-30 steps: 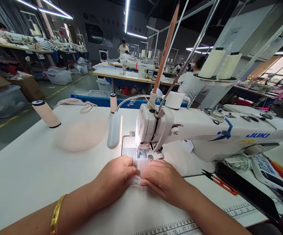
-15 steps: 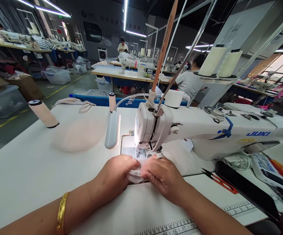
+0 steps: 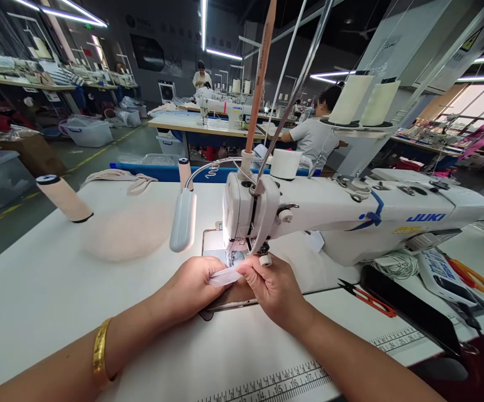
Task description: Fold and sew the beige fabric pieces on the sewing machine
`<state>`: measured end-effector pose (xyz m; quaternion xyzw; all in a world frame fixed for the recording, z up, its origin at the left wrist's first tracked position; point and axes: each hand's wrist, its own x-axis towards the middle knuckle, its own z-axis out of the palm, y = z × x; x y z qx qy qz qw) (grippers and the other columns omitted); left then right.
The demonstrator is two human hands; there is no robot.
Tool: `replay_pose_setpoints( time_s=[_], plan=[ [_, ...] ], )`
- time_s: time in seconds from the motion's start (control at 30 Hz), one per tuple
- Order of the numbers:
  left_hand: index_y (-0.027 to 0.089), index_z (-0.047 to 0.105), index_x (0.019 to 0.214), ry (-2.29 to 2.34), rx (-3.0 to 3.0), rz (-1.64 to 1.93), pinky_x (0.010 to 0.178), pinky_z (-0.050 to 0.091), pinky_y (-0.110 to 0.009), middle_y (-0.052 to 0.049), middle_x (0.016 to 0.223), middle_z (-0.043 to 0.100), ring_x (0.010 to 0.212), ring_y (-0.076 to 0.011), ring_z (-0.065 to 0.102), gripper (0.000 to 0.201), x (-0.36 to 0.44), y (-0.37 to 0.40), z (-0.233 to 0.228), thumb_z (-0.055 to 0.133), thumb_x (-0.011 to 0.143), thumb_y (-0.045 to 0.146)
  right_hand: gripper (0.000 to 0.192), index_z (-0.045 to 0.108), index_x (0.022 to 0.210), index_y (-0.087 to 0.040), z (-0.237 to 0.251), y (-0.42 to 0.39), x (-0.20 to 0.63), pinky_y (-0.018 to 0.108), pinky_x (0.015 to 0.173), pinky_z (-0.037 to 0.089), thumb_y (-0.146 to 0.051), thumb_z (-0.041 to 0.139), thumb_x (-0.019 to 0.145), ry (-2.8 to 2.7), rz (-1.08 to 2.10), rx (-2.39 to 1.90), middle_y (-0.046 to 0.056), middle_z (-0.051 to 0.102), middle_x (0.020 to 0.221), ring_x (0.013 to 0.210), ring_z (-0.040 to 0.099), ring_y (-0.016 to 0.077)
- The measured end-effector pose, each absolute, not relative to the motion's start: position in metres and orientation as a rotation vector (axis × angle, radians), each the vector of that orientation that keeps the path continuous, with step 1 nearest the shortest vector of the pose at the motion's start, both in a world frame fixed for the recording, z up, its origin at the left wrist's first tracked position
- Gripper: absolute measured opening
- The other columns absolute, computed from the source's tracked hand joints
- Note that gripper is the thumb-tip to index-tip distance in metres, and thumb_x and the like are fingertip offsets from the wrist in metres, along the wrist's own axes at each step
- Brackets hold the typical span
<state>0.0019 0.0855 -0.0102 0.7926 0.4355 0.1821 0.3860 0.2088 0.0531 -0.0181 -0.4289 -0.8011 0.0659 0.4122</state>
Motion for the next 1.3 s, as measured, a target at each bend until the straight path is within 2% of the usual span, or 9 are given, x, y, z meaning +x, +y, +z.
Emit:
replay_pose_setpoints(
  time_s=[0.13, 0.23, 0.3, 0.43, 0.57, 0.9, 1.0, 1.13, 1.3],
  plan=[
    [0.018, 0.061, 0.066, 0.978, 2.205, 0.526, 0.06, 0.039, -0.022, 0.001, 0.069, 0.06, 0.067, -0.0135, 0.056, 0.037, -0.001, 0.083, -0.016, 0.053, 0.099, 0.032, 0.045, 0.063, 0.084, -0.022, -0.017, 0.053, 0.215, 0.029, 0.07, 0.045, -0.04, 0.036, 0.115, -2.091, 0.204, -1.024, 0.0, 0.071, 0.075, 0.069, 0.06, 0.0165],
    [0.023, 0.076, 0.082, 0.856, 2.435, 0.668, 0.062, 0.037, -0.025, -0.001, 0.075, 0.06, 0.069, -0.0144, 0.054, 0.026, -0.006, 0.075, -0.024, 0.057, 0.099, 0.026, 0.049, 0.059, 0.079, -0.021, -0.017, 0.049, 0.221, 0.03, 0.067, 0.039, -0.041, 0.035, 0.116, -2.328, 0.203, -0.85, -0.001, 0.067, 0.071, 0.066, 0.057, 0.015],
    [0.026, 0.08, 0.09, 0.816, 2.58, 0.794, 0.061, 0.034, -0.027, -0.002, 0.074, 0.056, 0.068, -0.0158, 0.049, 0.022, -0.009, 0.068, -0.028, 0.059, 0.096, 0.021, 0.051, 0.057, 0.076, -0.02, -0.016, 0.043, 0.225, 0.031, 0.069, 0.038, -0.045, 0.036, 0.115, -2.475, 0.143, -0.742, -0.001, 0.064, 0.07, 0.067, 0.055, 0.0151],
    [0.024, 0.078, 0.087, 0.764, 2.683, 0.804, 0.069, 0.039, -0.032, -0.006, 0.088, 0.066, 0.077, -0.0194, 0.053, 0.024, -0.011, 0.055, -0.026, 0.058, 0.097, 0.014, 0.053, 0.055, 0.074, -0.019, -0.013, 0.034, 0.227, 0.033, 0.074, 0.038, -0.052, 0.039, 0.113, -2.566, 0.069, -0.74, 0.0, 0.061, 0.069, 0.069, 0.053, 0.0162],
    [0.023, 0.075, 0.095, 0.652, 2.659, 0.751, 0.08, 0.045, -0.038, -0.003, 0.098, 0.076, 0.087, -0.022, 0.062, 0.019, -0.011, 0.055, -0.022, 0.058, 0.099, 0.016, 0.05, 0.055, 0.078, -0.019, -0.009, 0.033, 0.228, 0.033, 0.078, 0.038, -0.05, 0.039, 0.114, -2.587, 0.144, -0.777, 0.0, 0.062, 0.075, 0.073, 0.054, 0.0161],
    [0.022, 0.075, 0.099, 0.708, 2.696, 0.878, 0.08, 0.046, -0.039, -0.003, 0.1, 0.079, 0.087, -0.0235, 0.066, 0.022, -0.011, 0.066, -0.029, 0.059, 0.094, 0.008, 0.049, 0.047, 0.078, -0.021, -0.017, 0.041, 0.229, 0.032, 0.072, 0.032, -0.05, 0.034, 0.115, -2.556, 0.123, -0.887, -0.002, 0.058, 0.073, 0.07, 0.05, 0.0158],
    [0.022, 0.075, 0.097, 0.725, 2.703, 0.892, 0.079, 0.046, -0.038, -0.003, 0.101, 0.079, 0.087, -0.024, 0.066, 0.025, -0.011, 0.071, -0.03, 0.058, 0.089, 0.005, 0.043, 0.047, 0.08, -0.021, -0.019, 0.043, 0.229, 0.031, 0.071, 0.032, -0.046, 0.041, 0.114, -2.55, 0.136, -0.925, -0.002, 0.06, 0.076, 0.072, 0.052, 0.0164],
    [0.021, 0.074, 0.096, 0.743, 2.759, 0.876, 0.077, 0.046, -0.038, -0.004, 0.1, 0.079, 0.086, -0.0237, 0.065, 0.024, -0.012, 0.077, -0.028, 0.058, 0.089, 0.004, 0.031, 0.05, 0.083, -0.021, -0.019, 0.046, 0.228, 0.031, 0.071, 0.033, -0.036, 0.061, 0.107, -2.562, 0.203, -0.991, -0.002, 0.063, 0.08, 0.076, 0.056, 0.0175],
    [0.019, 0.073, 0.097, 0.775, 2.805, 0.878, 0.079, 0.046, -0.037, -0.006, 0.102, 0.077, 0.091, -0.0244, 0.065, 0.027, -0.012, 0.081, -0.028, 0.052, 0.092, 0.004, 0.031, 0.054, 0.087, -0.021, -0.017, 0.046, 0.226, 0.032, 0.072, 0.037, -0.037, 0.08, 0.095, -2.565, 0.262, -1.092, -0.001, 0.066, 0.085, 0.08, 0.058, 0.0203]
  ],
)
